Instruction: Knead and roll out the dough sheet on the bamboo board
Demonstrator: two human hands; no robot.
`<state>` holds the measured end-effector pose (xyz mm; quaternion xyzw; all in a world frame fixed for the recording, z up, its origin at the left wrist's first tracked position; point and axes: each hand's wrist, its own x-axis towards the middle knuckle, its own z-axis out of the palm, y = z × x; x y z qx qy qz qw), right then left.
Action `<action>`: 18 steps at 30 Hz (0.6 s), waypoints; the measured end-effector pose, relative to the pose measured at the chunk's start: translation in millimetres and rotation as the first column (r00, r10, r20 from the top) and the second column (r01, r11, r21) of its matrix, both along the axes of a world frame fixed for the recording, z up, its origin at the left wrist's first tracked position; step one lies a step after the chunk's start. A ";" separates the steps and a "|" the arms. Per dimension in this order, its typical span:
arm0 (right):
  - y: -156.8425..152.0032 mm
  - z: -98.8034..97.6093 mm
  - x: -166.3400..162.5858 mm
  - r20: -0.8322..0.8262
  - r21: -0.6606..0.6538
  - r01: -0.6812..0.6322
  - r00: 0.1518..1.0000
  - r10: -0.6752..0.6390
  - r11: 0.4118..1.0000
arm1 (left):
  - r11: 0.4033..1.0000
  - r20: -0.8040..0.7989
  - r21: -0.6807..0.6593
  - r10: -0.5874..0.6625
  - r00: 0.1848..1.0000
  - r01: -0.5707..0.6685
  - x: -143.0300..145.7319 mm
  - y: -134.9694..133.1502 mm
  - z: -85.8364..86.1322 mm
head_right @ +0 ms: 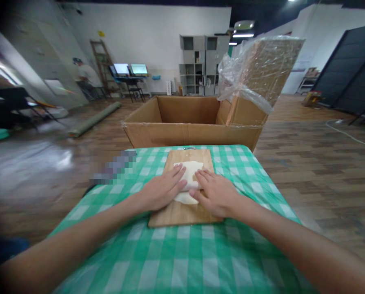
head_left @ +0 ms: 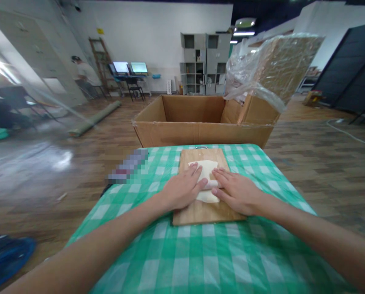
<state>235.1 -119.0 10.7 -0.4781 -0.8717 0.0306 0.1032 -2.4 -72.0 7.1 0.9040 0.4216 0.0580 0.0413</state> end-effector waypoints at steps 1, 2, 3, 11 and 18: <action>10.0 0.7 -0.9 0.000 0.015 0.013 1.000 -0.013 1.000 | 1.000 -0.011 0.006 0.004 1.000 -0.003 1.6 7.2 0.7; 17.0 0.6 -1.8 0.000 0.032 0.022 1.000 -0.022 0.999 | 1.000 -0.018 0.024 0.013 1.000 -0.012 3.1 11.5 1.0; 20.5 -0.4 -2.3 -0.002 0.051 0.026 1.000 -0.026 0.998 | 0.998 -0.020 0.049 0.028 0.999 -0.027 4.4 12.4 0.8; -39.8 -13.9 6.8 -0.033 0.119 -0.061 0.997 0.065 0.991 | 0.981 0.028 0.195 -0.009 1.000 0.003 2.0 -52.2 -9.8; -82.4 -19.6 6.8 -0.049 0.151 -0.079 0.995 0.087 0.985 | 0.974 0.015 0.215 -0.070 0.997 0.065 -9.3 -90.3 -11.8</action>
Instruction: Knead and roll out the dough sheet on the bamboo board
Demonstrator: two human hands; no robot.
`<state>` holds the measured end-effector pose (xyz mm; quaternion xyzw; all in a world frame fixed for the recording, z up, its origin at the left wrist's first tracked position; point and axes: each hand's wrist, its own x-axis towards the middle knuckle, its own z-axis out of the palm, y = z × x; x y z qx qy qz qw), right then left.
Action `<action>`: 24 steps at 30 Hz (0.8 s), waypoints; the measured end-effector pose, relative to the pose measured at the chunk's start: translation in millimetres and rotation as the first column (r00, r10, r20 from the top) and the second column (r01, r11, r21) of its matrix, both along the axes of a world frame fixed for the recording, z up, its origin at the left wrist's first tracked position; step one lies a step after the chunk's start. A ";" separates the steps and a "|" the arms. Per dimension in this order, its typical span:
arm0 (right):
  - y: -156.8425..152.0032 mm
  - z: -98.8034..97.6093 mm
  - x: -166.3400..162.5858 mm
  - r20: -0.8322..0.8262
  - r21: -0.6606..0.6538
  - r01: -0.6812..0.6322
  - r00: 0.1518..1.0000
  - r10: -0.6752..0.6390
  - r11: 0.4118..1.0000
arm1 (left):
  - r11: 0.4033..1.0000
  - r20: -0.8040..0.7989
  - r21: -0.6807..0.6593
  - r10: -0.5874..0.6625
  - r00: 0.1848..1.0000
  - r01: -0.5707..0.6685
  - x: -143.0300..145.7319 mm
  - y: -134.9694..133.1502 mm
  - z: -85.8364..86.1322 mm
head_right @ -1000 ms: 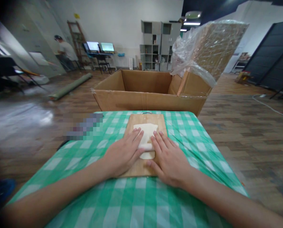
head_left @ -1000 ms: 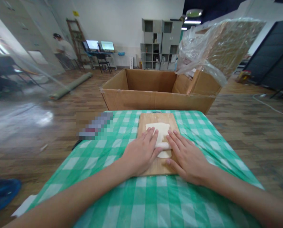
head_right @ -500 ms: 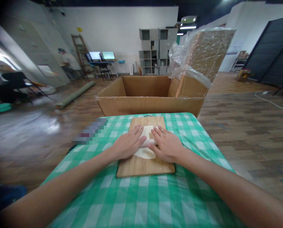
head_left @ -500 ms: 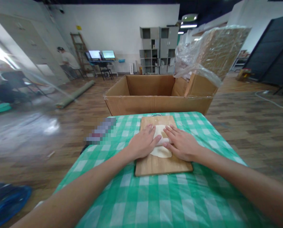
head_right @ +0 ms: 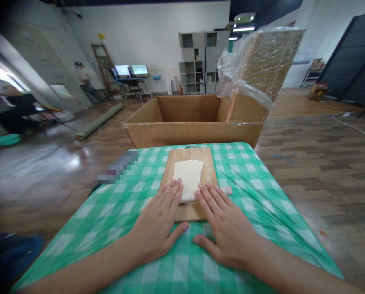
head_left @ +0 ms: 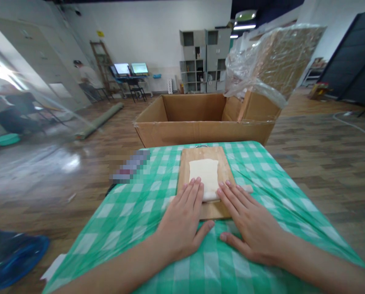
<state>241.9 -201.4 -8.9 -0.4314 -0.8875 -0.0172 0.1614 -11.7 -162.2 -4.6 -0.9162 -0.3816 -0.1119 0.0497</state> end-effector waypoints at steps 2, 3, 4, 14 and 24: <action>-8.6 -2.2 -0.1 0.013 0.000 0.001 1.000 -0.001 1.000 | 1.000 -0.006 -0.002 -0.018 1.000 0.018 -2.0 -7.9 -1.3; -12.5 -3.2 0.0 0.020 -0.004 0.001 1.000 -0.001 1.000 | 1.000 -0.008 -0.005 -0.025 1.000 0.025 -2.6 -11.6 -1.9; -16.0 -4.1 0.1 0.028 -0.009 0.001 1.000 -0.001 1.000 | 1.000 -0.008 -0.007 -0.029 1.000 0.029 -3.0 -15.2 -2.5; -33.1 -7.0 7.5 -0.013 0.014 -0.029 0.999 0.030 0.999 | 0.994 0.006 -0.083 -0.069 0.998 0.069 -11.9 -32.6 7.5; 85.6 -15.0 7.1 -0.021 0.006 0.046 0.999 -0.046 0.999 | 0.996 0.028 -0.052 0.069 0.997 -0.067 11.1 69.7 13.9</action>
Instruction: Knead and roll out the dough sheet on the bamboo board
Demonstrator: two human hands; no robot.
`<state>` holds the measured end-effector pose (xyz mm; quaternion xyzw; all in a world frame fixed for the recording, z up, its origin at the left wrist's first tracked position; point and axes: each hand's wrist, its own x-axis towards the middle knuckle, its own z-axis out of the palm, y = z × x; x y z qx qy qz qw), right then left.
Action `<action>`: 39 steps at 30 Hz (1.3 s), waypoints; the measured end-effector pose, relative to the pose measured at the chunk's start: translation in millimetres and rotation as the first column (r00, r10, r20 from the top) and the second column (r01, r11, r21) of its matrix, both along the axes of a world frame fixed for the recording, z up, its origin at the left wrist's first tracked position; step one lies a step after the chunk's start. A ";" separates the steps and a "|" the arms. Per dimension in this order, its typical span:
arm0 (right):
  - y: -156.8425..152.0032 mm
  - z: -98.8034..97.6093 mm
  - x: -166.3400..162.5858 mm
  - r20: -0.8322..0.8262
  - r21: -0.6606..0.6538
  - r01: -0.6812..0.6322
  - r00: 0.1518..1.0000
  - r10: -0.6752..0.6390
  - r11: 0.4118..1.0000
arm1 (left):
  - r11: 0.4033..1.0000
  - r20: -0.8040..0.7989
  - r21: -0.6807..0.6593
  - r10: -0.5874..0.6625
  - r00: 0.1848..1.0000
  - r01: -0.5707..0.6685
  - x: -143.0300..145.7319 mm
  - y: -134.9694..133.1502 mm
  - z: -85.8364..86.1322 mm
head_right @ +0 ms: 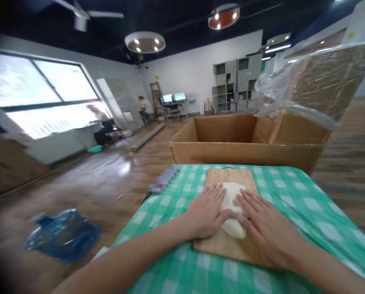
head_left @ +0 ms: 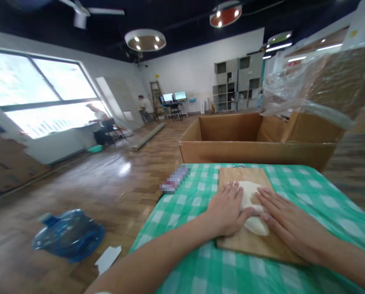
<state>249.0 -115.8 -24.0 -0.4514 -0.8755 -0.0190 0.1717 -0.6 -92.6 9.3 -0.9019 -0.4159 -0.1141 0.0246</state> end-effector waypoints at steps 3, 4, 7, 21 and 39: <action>41.1 -11.7 -3.9 0.016 0.096 0.023 1.000 -0.025 0.995 | 0.996 0.008 0.057 0.068 0.998 -0.068 2.3 25.0 -3.0; 49.2 -15.8 -5.0 0.018 0.125 0.030 0.999 -0.033 0.992 | 0.994 0.015 0.077 0.080 0.997 -0.081 2.0 28.9 -4.1; 57.4 -28.2 -5.5 0.001 0.187 0.041 0.999 -0.042 0.981 | 0.989 0.036 0.121 0.082 0.996 -0.085 0.9 29.4 -6.6; 37.5 -24.0 -2.1 0.045 0.213 0.013 0.999 -0.023 0.977 | 0.991 -0.003 0.123 0.053 0.999 -0.052 0.9 18.5 -3.5; 30.9 3.5 -12.6 0.024 0.063 0.073 0.997 -0.075 0.995 | 0.994 0.014 0.094 0.048 0.999 -0.049 1.3 23.4 -3.2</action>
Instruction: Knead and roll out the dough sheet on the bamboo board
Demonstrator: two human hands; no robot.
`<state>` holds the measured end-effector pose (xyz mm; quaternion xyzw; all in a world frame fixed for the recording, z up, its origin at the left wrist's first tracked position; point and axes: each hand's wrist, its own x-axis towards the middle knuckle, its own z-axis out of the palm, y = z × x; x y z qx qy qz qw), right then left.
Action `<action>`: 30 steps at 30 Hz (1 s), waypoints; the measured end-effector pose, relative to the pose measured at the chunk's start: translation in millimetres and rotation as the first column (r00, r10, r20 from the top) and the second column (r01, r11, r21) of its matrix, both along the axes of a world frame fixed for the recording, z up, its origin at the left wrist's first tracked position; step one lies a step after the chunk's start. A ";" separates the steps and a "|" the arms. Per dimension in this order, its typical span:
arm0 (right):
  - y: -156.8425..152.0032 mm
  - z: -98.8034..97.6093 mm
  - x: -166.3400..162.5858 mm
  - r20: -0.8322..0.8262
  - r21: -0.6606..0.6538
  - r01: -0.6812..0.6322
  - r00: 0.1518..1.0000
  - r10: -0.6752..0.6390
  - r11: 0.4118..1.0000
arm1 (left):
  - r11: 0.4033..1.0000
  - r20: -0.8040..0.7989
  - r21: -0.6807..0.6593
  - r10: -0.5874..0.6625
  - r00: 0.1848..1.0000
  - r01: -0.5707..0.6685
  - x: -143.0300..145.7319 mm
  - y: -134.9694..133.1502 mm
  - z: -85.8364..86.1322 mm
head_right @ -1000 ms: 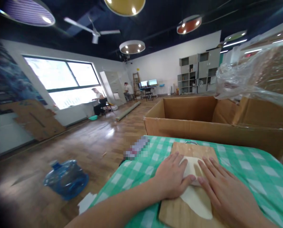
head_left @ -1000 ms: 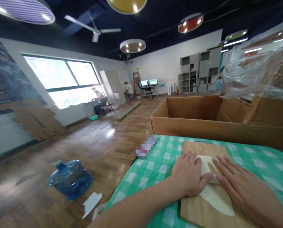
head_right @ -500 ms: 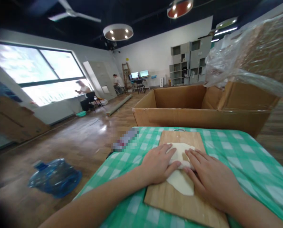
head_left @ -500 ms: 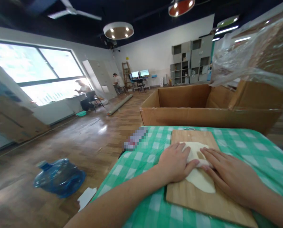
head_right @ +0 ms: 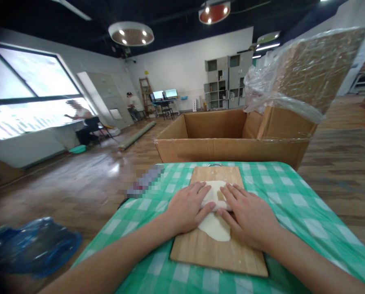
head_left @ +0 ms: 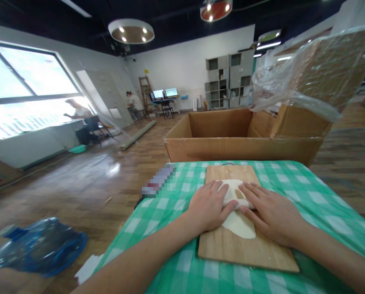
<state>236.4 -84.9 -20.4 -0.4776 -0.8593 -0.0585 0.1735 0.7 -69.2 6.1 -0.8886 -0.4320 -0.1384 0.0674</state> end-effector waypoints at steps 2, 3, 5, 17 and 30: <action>1.6 -0.9 -0.2 0.004 -0.015 0.006 1.000 -0.006 1.000 | 1.000 0.011 0.000 0.005 1.000 -0.005 -0.2 1.5 -0.1; 2.5 -1.5 -0.1 0.004 -0.018 0.008 1.000 -0.008 1.000 | 1.000 0.019 -0.001 0.009 1.000 -0.009 -0.4 2.2 -0.1; 4.5 -3.7 0.3 -0.004 -0.017 0.009 1.000 -0.010 1.000 | 1.000 0.042 -0.002 0.008 0.999 -0.008 -1.4 3.7 0.0; 13.8 -20.2 10.4 0.006 0.070 0.057 0.998 -0.057 0.996 | 0.998 0.125 0.048 0.030 0.992 -0.036 -17.0 19.6 -5.8; 4.8 -39.7 14.5 -0.026 0.187 -0.034 0.999 0.040 0.982 | 0.999 -0.036 0.049 0.000 0.999 0.002 -1.1 -8.7 -7.1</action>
